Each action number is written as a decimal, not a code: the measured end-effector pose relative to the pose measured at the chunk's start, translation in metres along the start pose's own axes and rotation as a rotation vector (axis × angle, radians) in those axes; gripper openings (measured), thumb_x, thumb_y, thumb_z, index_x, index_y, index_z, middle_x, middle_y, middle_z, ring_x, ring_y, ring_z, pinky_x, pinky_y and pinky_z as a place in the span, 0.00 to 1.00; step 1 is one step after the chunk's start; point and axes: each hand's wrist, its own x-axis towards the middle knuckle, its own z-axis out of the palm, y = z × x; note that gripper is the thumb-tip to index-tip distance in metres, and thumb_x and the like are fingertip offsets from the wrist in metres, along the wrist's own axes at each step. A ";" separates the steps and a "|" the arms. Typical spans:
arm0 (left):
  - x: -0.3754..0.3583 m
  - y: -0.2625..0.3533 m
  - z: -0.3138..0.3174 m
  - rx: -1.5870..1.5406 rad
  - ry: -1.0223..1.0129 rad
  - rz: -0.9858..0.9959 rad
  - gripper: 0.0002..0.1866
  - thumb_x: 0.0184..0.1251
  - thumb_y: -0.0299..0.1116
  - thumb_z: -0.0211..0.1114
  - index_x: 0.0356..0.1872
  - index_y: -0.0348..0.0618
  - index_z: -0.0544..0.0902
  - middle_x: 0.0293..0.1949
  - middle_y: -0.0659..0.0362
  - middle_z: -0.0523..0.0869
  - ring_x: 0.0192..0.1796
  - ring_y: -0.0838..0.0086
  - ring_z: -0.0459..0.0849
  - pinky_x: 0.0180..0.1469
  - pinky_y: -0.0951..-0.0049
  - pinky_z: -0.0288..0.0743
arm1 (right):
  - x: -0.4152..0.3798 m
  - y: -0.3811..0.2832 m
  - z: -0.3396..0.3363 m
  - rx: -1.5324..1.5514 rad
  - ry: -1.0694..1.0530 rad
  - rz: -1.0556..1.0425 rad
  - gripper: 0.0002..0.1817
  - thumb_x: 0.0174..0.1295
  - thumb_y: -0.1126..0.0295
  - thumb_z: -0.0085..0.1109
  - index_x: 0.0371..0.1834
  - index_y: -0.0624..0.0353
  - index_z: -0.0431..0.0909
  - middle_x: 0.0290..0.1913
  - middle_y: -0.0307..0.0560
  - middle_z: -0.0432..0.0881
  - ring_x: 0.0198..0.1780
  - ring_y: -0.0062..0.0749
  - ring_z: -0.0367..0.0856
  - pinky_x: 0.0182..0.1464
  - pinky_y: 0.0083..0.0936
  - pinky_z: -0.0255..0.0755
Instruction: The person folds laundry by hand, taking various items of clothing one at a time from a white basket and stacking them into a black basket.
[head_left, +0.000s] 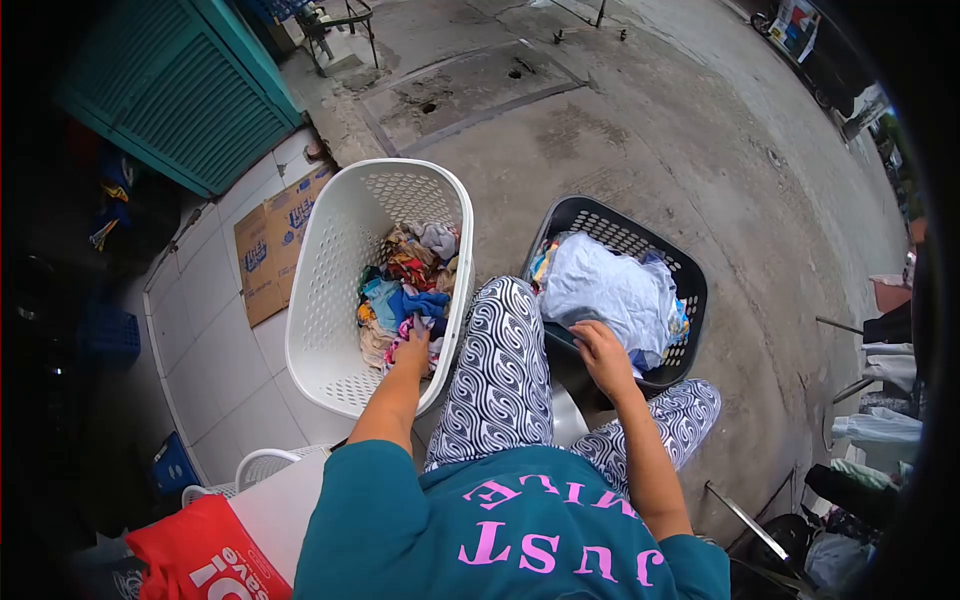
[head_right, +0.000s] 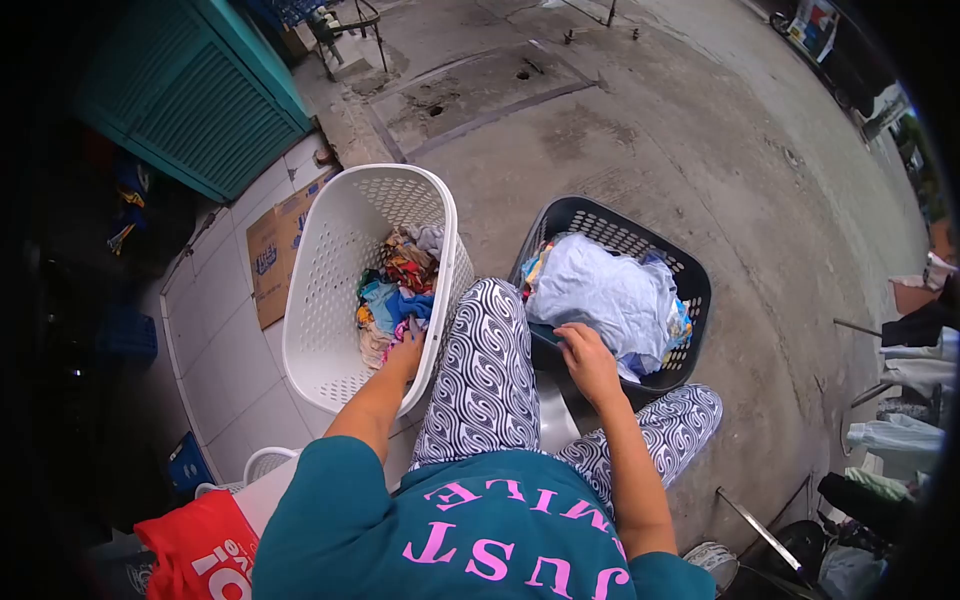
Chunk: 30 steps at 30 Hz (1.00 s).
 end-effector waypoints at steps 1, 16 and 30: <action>0.012 -0.006 0.012 -0.082 0.007 0.017 0.38 0.47 0.31 0.65 0.61 0.49 0.56 0.57 0.45 0.60 0.55 0.40 0.69 0.47 0.52 0.73 | -0.006 -0.004 0.001 0.002 -0.003 0.008 0.10 0.53 0.74 0.55 0.39 0.59 0.75 0.43 0.45 0.76 0.47 0.40 0.74 0.48 0.30 0.69; 0.020 0.071 -0.037 0.141 0.066 0.057 0.16 0.64 0.42 0.45 0.51 0.58 0.72 0.49 0.52 0.75 0.49 0.54 0.77 0.44 0.56 0.73 | 0.121 -0.065 0.048 -0.166 -0.076 -0.518 0.22 0.53 0.69 0.54 0.55 0.50 0.69 0.60 0.42 0.67 0.63 0.36 0.61 0.58 0.32 0.61; -0.059 0.039 -0.168 -1.279 0.189 0.198 0.26 0.52 0.25 0.56 0.57 0.49 0.68 0.38 0.62 0.77 0.37 0.79 0.76 0.36 0.80 0.69 | 0.137 -0.062 0.093 -0.321 -0.109 -0.482 0.20 0.55 0.48 0.47 0.24 0.50 0.82 0.29 0.34 0.74 0.44 0.28 0.66 0.44 0.33 0.59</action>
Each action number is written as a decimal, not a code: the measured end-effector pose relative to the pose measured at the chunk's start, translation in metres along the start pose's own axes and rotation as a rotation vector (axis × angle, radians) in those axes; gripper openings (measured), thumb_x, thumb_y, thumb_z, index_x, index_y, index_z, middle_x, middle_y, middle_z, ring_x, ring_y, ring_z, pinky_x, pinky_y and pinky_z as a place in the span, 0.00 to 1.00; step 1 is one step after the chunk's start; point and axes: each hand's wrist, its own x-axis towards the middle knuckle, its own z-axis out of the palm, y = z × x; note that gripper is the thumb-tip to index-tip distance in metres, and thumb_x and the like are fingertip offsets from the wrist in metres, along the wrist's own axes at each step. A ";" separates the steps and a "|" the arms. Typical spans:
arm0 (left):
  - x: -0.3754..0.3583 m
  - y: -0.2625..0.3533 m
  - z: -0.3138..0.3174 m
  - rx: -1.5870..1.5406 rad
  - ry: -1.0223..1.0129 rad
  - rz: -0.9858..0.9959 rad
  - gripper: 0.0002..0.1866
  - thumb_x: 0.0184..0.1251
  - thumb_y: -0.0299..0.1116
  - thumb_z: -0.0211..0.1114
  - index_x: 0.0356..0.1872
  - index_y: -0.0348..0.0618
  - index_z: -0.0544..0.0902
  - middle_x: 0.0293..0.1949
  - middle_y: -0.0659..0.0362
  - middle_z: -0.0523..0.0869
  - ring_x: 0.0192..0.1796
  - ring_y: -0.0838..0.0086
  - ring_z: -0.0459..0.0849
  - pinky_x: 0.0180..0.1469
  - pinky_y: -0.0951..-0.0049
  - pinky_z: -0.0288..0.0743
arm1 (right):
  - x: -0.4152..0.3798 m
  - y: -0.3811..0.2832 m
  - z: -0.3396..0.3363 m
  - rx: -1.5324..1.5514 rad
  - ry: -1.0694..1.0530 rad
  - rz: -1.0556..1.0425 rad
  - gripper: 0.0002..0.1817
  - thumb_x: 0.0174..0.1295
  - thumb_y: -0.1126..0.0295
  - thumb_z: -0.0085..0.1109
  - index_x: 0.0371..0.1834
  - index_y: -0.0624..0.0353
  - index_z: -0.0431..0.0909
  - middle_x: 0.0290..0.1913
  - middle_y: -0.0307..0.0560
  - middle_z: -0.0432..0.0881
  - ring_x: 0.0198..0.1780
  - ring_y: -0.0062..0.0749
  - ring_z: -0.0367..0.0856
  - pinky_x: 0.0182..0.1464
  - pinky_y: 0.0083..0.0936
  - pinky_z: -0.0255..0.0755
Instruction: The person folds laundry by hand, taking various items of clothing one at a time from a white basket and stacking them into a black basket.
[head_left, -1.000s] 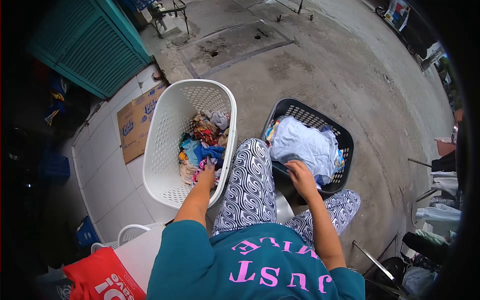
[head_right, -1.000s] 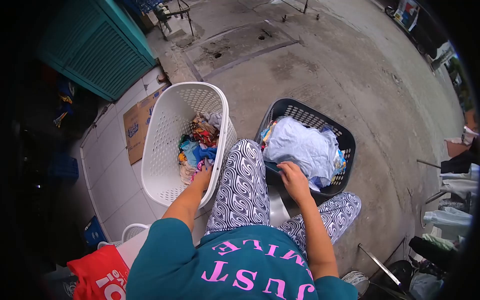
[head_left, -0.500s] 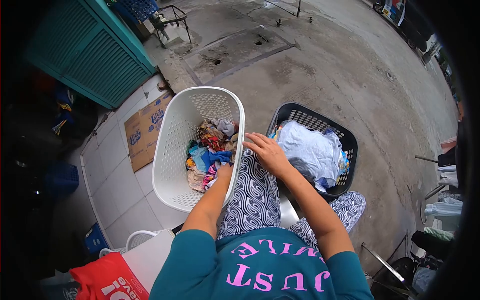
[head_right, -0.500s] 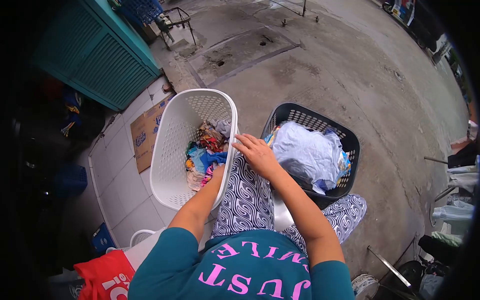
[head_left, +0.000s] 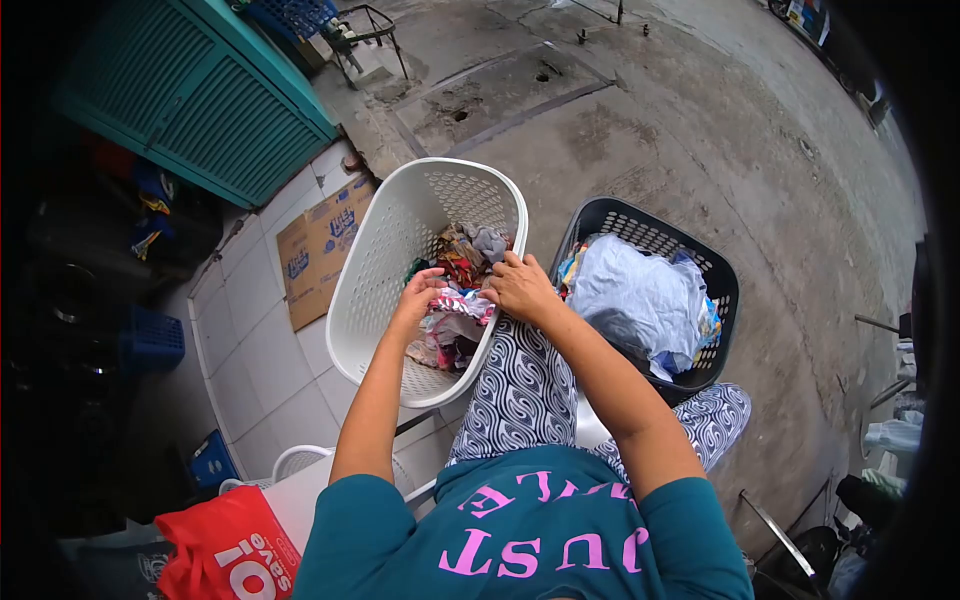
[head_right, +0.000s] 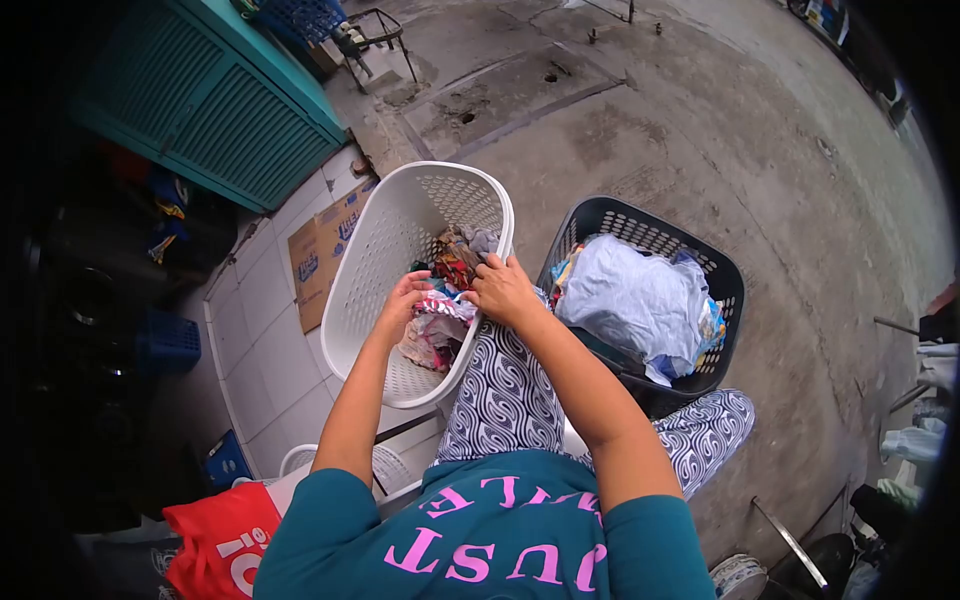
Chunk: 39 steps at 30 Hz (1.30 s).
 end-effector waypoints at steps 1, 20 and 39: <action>-0.004 0.007 -0.004 -0.128 -0.012 0.023 0.22 0.54 0.27 0.56 0.53 0.48 0.70 0.39 0.63 0.77 0.39 0.80 0.76 0.36 0.80 0.69 | -0.001 0.000 0.001 -0.011 0.021 0.019 0.19 0.55 0.49 0.48 0.23 0.50 0.81 0.30 0.34 0.74 0.44 0.27 0.66 0.43 0.32 0.59; -0.100 0.223 0.021 0.876 0.497 0.951 0.10 0.60 0.33 0.59 0.40 0.40 0.76 0.31 0.55 0.79 0.32 0.69 0.77 0.35 0.74 0.70 | 0.054 -0.014 -0.152 0.296 0.577 -0.137 0.11 0.52 0.74 0.50 0.40 0.58 0.72 0.34 0.48 0.77 0.40 0.43 0.76 0.41 0.36 0.70; -0.162 0.407 0.102 -0.016 -0.352 1.208 0.16 0.58 0.27 0.62 0.47 0.40 0.73 0.37 0.61 0.82 0.37 0.80 0.79 0.40 0.82 0.74 | -0.062 -0.010 -0.486 0.548 0.551 -0.147 0.14 0.51 0.70 0.62 0.43 0.56 0.77 0.39 0.39 0.79 0.40 0.21 0.76 0.48 0.20 0.69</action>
